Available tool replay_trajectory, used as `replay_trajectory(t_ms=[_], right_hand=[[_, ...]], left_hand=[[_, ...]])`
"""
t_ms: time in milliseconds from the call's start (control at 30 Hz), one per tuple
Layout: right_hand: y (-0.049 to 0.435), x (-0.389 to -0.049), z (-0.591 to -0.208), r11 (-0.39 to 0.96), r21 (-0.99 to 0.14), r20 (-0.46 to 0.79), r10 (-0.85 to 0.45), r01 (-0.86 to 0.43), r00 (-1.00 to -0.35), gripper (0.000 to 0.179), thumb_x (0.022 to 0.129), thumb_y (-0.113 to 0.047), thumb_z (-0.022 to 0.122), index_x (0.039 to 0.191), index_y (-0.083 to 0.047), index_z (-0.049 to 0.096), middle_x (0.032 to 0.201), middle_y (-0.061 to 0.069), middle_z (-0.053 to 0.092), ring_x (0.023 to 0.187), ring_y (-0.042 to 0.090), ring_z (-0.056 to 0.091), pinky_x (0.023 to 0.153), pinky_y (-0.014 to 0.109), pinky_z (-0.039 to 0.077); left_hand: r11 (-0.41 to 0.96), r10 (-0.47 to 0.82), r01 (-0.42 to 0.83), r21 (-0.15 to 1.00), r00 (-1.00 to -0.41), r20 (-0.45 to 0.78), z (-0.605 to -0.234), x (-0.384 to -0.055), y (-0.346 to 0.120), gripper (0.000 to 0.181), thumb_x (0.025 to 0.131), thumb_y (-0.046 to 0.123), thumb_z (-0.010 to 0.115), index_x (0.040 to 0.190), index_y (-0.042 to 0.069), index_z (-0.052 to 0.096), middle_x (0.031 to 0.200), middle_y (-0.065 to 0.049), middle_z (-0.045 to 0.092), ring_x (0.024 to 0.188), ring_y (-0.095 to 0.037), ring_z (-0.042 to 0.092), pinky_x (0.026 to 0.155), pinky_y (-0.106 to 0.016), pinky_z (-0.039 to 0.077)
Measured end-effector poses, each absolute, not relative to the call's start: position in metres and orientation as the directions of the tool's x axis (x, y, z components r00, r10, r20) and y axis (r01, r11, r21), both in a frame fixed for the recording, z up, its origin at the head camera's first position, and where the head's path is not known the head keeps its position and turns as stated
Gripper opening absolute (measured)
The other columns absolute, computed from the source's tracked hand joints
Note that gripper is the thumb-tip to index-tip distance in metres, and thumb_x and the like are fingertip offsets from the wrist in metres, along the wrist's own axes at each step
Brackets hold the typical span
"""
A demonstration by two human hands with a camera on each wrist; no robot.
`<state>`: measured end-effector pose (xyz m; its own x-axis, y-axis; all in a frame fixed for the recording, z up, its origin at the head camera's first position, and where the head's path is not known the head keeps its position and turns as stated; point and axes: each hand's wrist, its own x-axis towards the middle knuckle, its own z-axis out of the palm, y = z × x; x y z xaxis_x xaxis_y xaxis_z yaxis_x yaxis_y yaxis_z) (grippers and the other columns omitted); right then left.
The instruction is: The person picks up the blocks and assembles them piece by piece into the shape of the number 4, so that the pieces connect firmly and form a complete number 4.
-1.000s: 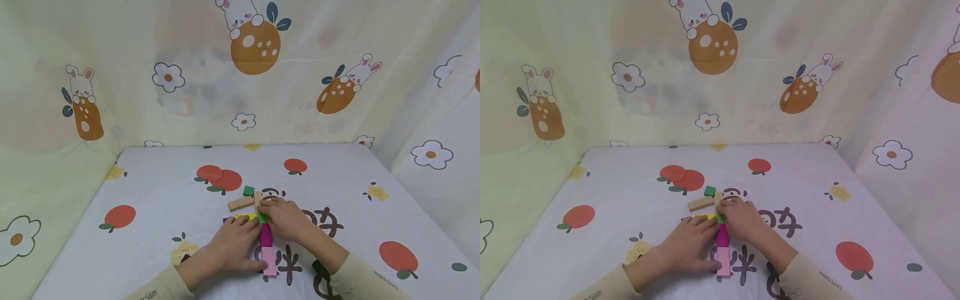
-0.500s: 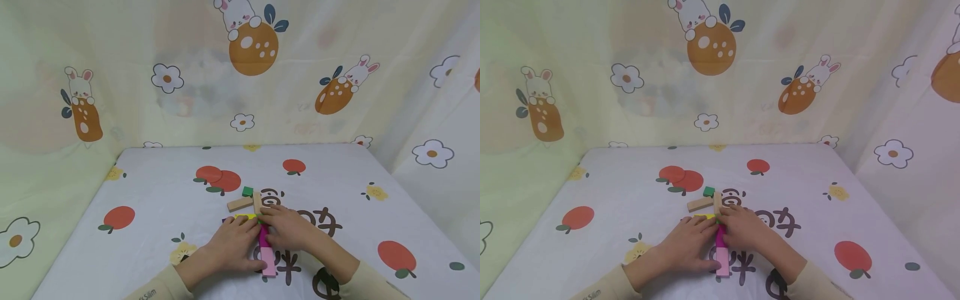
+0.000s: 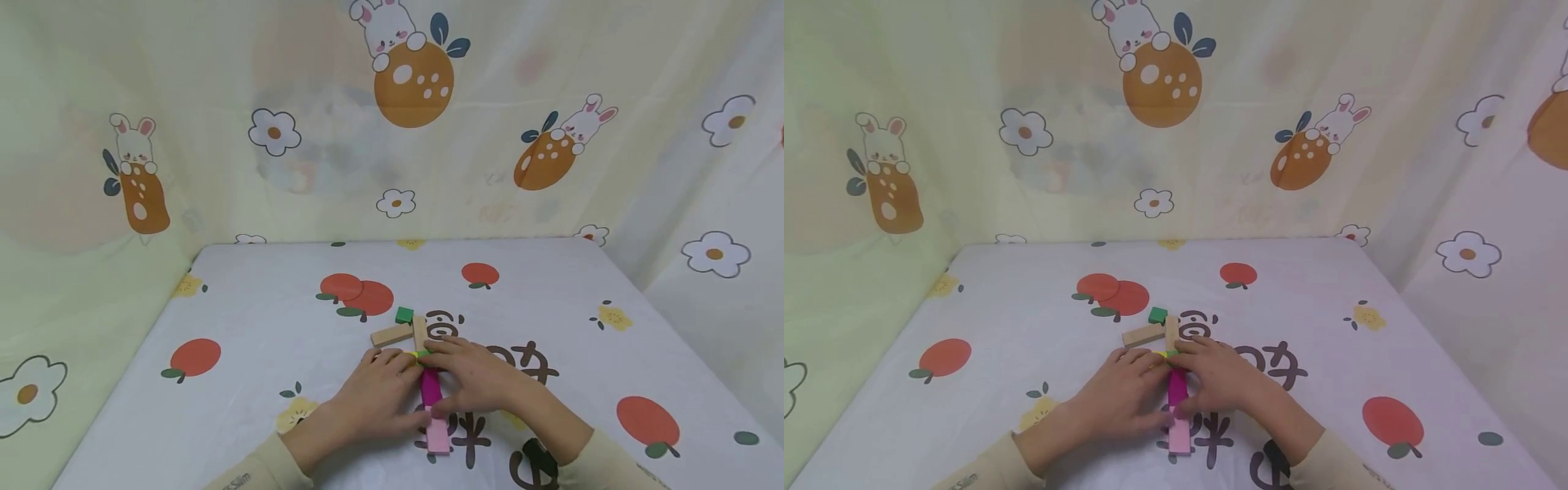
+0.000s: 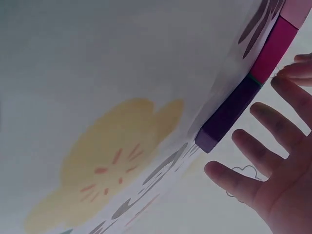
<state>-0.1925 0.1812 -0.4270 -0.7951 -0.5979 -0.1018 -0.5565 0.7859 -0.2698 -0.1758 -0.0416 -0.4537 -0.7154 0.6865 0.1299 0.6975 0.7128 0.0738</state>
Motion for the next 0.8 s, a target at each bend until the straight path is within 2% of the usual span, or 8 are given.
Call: replay_trajectory(t_ms=[233,467,800], right_hand=[[0.179,-0.192,-0.427,0.797,-0.253,-0.116,-0.588,-0.549,-0.800,0.083,0.077,-0.056,0.083,0.149,-0.025,0.057,0.163,0.005,0.044,0.153,0.038,0.035,0.117,0.066,0.034],[0.176,-0.193,-0.428,0.805,-0.226,-0.147,-0.585,-0.548,-0.798,0.078,0.079,-0.056,0.081,0.148,-0.027,0.059,0.164,0.000,0.043,0.155,0.036,0.030,0.119,0.066,0.031],[0.178,-0.193,-0.431,0.813,-0.234,-0.174,-0.575,-0.533,-0.800,0.078,0.079,-0.058,0.081,0.147,-0.026,0.059,0.164,-0.001,0.044,0.156,0.036,0.029,0.119,0.067,0.029]], left_hand=[[0.793,0.589,0.605,0.073,-0.791,0.166,-0.447,-0.182,-0.056,0.049,0.095,0.050,0.065,0.134,0.019,0.066,0.135,-0.001,0.064,0.129,-0.025,0.056,0.109,-0.051,0.045],[0.863,0.490,0.501,0.068,-0.861,0.136,-0.445,-0.186,-0.067,0.044,0.091,0.042,0.075,0.127,0.016,0.070,0.125,-0.003,0.067,0.115,-0.025,0.063,0.101,-0.048,0.052],[0.883,0.462,0.469,0.029,-0.877,0.131,-0.453,-0.190,-0.067,0.043,0.088,0.038,0.079,0.124,0.014,0.073,0.113,-0.004,0.071,0.096,-0.021,0.066,0.084,-0.039,0.057]])
